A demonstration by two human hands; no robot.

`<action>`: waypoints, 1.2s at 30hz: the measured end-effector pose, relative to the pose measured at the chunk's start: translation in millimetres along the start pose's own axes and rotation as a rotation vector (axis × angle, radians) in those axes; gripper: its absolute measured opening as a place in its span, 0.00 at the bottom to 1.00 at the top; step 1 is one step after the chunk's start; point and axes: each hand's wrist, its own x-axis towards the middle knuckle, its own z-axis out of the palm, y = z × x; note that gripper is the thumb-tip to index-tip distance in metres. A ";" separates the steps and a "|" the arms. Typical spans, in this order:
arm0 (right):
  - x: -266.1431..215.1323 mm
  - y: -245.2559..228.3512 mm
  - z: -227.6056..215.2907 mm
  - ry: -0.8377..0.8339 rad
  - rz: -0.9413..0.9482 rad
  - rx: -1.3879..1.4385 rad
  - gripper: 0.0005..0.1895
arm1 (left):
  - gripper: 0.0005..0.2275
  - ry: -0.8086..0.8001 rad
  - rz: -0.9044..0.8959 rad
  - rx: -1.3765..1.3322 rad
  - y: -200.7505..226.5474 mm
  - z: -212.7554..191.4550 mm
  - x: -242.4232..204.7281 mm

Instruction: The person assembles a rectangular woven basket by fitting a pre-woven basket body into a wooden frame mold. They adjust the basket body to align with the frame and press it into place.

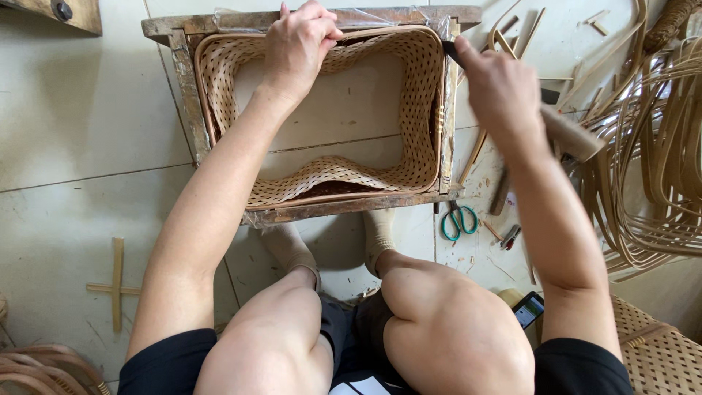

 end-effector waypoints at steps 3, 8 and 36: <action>2.0 28.2 -1.1 0.019 -0.069 0.293 0.23 | 0.04 0.022 0.028 0.049 2.4 0.8 2.5; 1.9 58.6 20.4 0.111 -0.205 0.626 0.26 | 0.04 0.013 0.015 0.013 4.2 0.9 -0.3; -92.6 27.3 265.4 0.074 0.486 0.861 0.15 | 0.35 -0.193 0.231 0.544 -26.8 30.2 12.1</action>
